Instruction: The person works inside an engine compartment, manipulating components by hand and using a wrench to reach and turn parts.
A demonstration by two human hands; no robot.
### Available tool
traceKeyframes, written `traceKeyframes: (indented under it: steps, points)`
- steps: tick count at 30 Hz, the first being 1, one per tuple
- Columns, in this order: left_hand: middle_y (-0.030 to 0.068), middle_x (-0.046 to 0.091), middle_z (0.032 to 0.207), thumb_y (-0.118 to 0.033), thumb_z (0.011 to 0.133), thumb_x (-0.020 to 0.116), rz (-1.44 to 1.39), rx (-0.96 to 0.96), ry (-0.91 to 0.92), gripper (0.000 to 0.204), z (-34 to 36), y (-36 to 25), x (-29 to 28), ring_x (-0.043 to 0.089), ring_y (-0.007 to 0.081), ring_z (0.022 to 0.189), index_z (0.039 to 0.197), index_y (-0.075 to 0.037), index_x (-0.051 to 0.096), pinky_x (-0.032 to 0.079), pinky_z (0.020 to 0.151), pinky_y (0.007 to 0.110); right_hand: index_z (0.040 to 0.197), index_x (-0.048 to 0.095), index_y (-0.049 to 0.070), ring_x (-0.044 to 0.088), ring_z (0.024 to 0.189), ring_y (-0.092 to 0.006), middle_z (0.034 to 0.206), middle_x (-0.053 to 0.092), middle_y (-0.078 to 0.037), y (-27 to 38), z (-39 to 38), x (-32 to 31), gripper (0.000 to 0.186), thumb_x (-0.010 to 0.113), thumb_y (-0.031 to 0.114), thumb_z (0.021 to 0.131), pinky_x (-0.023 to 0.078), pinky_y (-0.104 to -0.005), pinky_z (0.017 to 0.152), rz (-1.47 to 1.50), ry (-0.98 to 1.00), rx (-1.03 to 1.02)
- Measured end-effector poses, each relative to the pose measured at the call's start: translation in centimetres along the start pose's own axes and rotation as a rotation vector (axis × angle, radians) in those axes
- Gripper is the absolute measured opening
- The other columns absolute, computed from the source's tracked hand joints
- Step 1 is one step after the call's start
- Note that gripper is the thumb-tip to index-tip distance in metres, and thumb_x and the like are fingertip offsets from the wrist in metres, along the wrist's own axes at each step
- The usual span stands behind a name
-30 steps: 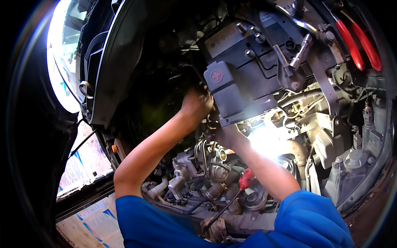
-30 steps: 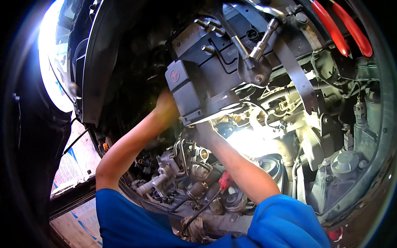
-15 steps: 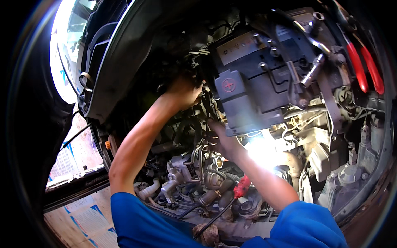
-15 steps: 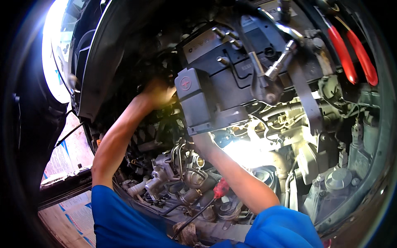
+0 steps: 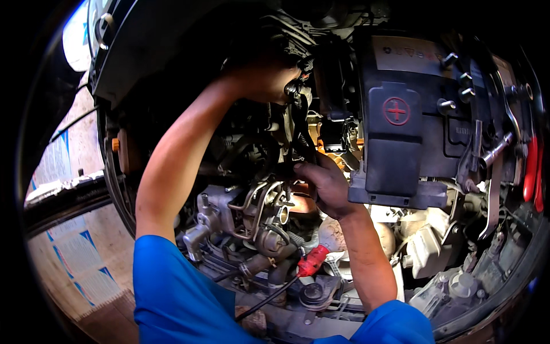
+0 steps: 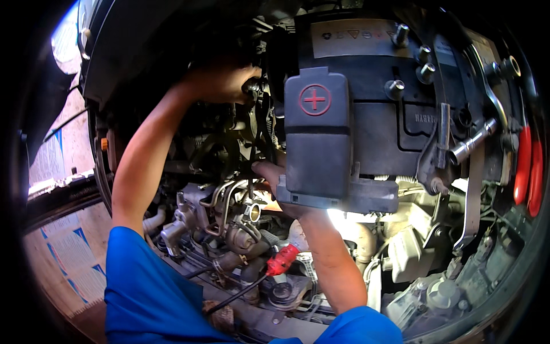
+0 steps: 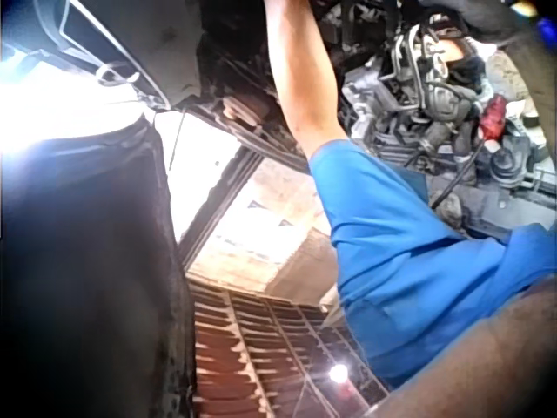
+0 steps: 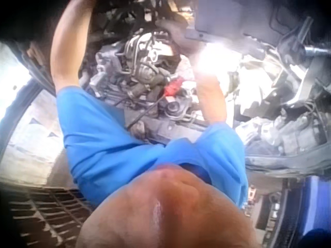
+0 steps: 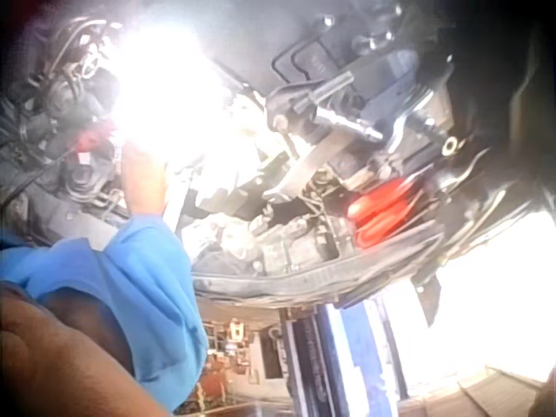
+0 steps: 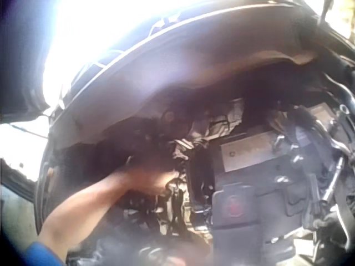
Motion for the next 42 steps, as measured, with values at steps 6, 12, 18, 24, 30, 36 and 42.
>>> traceKeyframes:
  steps: [6, 12, 18, 24, 30, 36, 42]
  points:
    - [0.0203, 0.063, 0.105, -0.032, 0.073, 0.074, 0.007, 0.031, -0.162, 0.057, -0.5, -0.4, -0.1, 0.059, 0.0359, 0.102, 0.122, -0.007, 0.058, 0.046, 0.092, 0.044, 0.119, 0.05, 0.0, 0.062, 0.092, -0.0189, 0.103, 0.061, -0.008, -0.1, 0.3, -0.6, 0.031, 0.053, 0.007, 0.089, 0.056, -0.0364, 0.076, -0.063, -0.016, 0.042]
    - [0.0192, 0.062, 0.11, -0.032, 0.071, 0.075, -0.045, -0.018, -0.146, 0.055, -0.9, -0.2, 0.1, 0.056, 0.035, 0.108, 0.118, -0.007, 0.062, 0.044, 0.096, 0.044, 0.121, 0.049, 0.005, 0.062, 0.089, -0.0179, 0.101, 0.061, -0.008, -0.5, 0.2, 0.7, 0.033, 0.054, 0.027, 0.096, 0.057, -0.0379, 0.072, 0.099, -0.074, 0.059]
    - [0.018, 0.062, 0.109, -0.03, 0.07, 0.075, -0.014, -0.067, -0.092, 0.053, -0.4, -0.8, -0.2, 0.056, 0.0332, 0.109, 0.116, -0.007, 0.063, 0.043, 0.097, 0.044, 0.129, 0.044, 0.01, 0.062, 0.094, -0.0224, 0.108, 0.061, -0.012, -0.6, 0.1, 0.1, 0.044, 0.044, 0.042, 0.099, 0.055, -0.0425, 0.08, 0.134, -0.044, 0.063]
    - [0.0135, 0.066, 0.079, -0.018, 0.069, 0.073, 0.039, 0.086, -0.371, 0.023, -1.3, -1.1, -0.4, 0.065, 0.0306, 0.081, 0.085, -0.003, 0.065, 0.051, 0.077, 0.042, 0.135, 0.041, 0.013, 0.06, 0.101, -0.0244, 0.113, 0.06, -0.013, 0.6, -0.2, 1.4, 0.044, 0.046, 0.038, 0.1, 0.052, -0.0458, 0.083, 0.237, 0.123, 0.095]
    - [0.0166, 0.063, 0.106, -0.03, 0.069, 0.074, -0.006, -0.053, -0.141, 0.048, -1.0, -0.7, 0.1, 0.055, 0.0333, 0.109, 0.11, -0.008, 0.064, 0.042, 0.098, 0.044, 0.124, 0.052, 0.009, 0.062, 0.087, -0.0209, 0.1, 0.063, -0.012, 0.9, -0.1, 0.3, 0.035, 0.049, 0.033, 0.099, 0.054, -0.0353, 0.072, 0.143, 0.025, 0.122]
    - [0.0154, 0.063, 0.098, -0.024, 0.064, 0.073, 0.036, -0.016, -0.149, 0.035, -0.6, -1.0, -0.2, 0.058, 0.0334, 0.098, 0.092, -0.004, 0.066, 0.048, 0.089, 0.043, 0.12, 0.055, 0.008, 0.062, 0.08, -0.0157, 0.096, 0.064, -0.008, 0.1, 0.6, -1.6, 0.029, 0.051, 0.027, 0.098, 0.055, -0.0319, 0.066, -0.011, -0.061, 0.098]
    - [0.0166, 0.063, 0.091, -0.02, 0.063, 0.072, 0.023, 0.072, -0.337, 0.025, -1.1, -1.1, -0.4, 0.06, 0.0336, 0.091, 0.08, -0.002, 0.066, 0.05, 0.083, 0.045, 0.121, 0.054, 0.009, 0.062, 0.079, -0.0177, 0.096, 0.063, -0.007, 0.7, 0.9, -2.0, 0.029, 0.053, 0.025, 0.097, 0.055, -0.0336, 0.067, -0.145, 0.016, -0.116]
Point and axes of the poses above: each hand's wrist, its own z-axis towards the middle knuckle, its own x-axis out of the palm, y = z × x, the point moved 8 cm from there along z, towards the middle knuckle
